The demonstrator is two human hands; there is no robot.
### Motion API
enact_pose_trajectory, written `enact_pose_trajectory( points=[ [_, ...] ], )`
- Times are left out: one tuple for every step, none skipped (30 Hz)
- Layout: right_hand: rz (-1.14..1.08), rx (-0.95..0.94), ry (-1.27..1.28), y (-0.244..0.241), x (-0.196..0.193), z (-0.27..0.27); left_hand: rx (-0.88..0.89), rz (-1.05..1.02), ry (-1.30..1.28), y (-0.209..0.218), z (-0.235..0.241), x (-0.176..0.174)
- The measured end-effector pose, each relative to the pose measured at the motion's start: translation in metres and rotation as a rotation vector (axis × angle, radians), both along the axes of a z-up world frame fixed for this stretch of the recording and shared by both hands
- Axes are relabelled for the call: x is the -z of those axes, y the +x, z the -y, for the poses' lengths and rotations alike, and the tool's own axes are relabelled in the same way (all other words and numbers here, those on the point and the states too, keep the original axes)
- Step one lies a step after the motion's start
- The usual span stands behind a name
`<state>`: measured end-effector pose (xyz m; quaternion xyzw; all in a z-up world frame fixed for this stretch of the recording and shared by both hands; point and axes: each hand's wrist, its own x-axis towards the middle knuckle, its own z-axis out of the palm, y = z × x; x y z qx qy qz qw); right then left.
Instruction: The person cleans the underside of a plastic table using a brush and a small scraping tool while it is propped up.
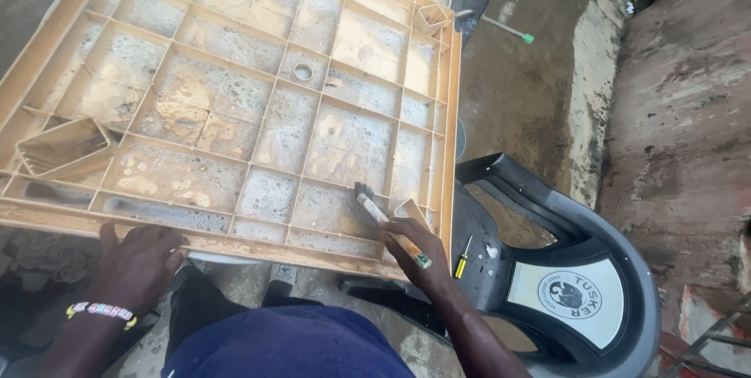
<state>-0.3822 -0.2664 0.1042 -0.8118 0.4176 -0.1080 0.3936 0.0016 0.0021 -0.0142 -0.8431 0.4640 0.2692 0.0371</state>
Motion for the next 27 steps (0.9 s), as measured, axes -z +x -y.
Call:
enact_pose_trajectory(
  points=[
    [0.01,-0.004,-0.003,0.004,-0.016,0.008,-0.004,0.01,-0.003,0.002,0.003,-0.003],
    [-0.168,0.173,0.102,0.009,-0.032,0.015,-0.005,0.025,-0.004,0.005,0.007,-0.005],
    [-0.368,0.361,0.217,0.005,-0.051,0.017,0.004,0.018,0.005,-0.001,0.007,-0.006],
    [-0.38,0.369,0.225,-0.018,-0.055,0.016,0.012,0.007,0.013,-0.005,0.003,-0.005],
    [-0.157,0.444,0.154,-0.033,-0.058,0.024,-0.004,0.001,0.038,-0.003,0.003,-0.005],
    [0.067,0.514,0.085,-0.048,-0.061,0.032,-0.021,-0.006,0.062,-0.001,0.004,-0.005],
    [0.06,0.52,0.083,-0.056,-0.07,0.036,-0.015,-0.013,0.063,-0.004,0.004,-0.007],
    [0.002,0.509,0.045,-0.064,-0.08,0.041,-0.01,-0.004,0.058,-0.006,0.004,-0.008],
    [-0.045,0.493,0.008,-0.067,-0.087,0.048,-0.01,0.017,0.049,-0.003,0.005,-0.011],
    [-0.04,0.493,0.006,-0.061,-0.085,0.054,-0.009,0.021,0.046,0.001,0.004,-0.008],
    [-0.239,0.405,0.099,-0.06,-0.084,0.056,0.02,0.039,0.037,0.002,0.002,-0.005],
    [-0.436,0.314,0.193,-0.06,-0.083,0.058,0.049,0.056,0.027,0.003,0.001,-0.001],
    [-0.433,0.321,0.192,-0.058,-0.069,0.057,0.055,0.058,0.025,0.004,0.0,0.005],
    [-0.386,0.158,0.106,-0.056,-0.055,0.056,0.047,0.079,0.014,0.005,-0.001,0.01],
    [-0.341,-0.002,0.023,-0.055,-0.04,0.054,0.038,0.094,0.007,0.005,-0.004,0.016],
    [-0.344,0.004,0.027,-0.062,-0.027,0.057,0.045,0.092,0.01,0.001,-0.001,0.012],
    [-0.3,-0.18,-0.174,-0.063,-0.01,0.063,0.035,0.073,0.053,0.002,0.002,0.007],
    [-0.253,-0.364,-0.375,-0.064,0.006,0.07,0.024,0.054,0.097,0.002,0.005,0.002],
    [-0.261,-0.355,-0.368,-0.061,0.0,0.065,0.035,0.048,0.101,0.002,0.003,0.002],
    [-0.414,-0.33,-0.316,-0.057,-0.006,0.059,0.043,0.053,0.105,0.001,0.001,0.002],
    [-0.554,-0.32,-0.282,-0.044,-0.01,0.064,0.029,0.07,0.097,0.004,0.001,0.004],
    [-0.55,-0.326,-0.293,-0.036,-0.016,0.069,0.02,0.074,0.089,0.004,0.004,0.003],
    [-0.633,-0.157,-0.106,-0.029,-0.023,0.071,0.012,0.069,0.066,0.001,0.003,0.002],
    [-0.709,0.017,0.08,-0.022,-0.03,0.072,0.005,0.064,0.044,-0.001,0.002,0.002],
    [-0.707,0.006,0.079,-0.023,-0.028,0.075,-0.005,0.066,0.047,-0.001,0.0,0.001],
    [-0.699,0.067,0.104,-0.024,-0.027,0.077,0.007,0.071,0.036,0.0,-0.002,0.001],
    [-0.69,0.131,0.124,-0.026,-0.025,0.081,0.019,0.074,0.019,-0.001,-0.002,0.003]
  ],
)
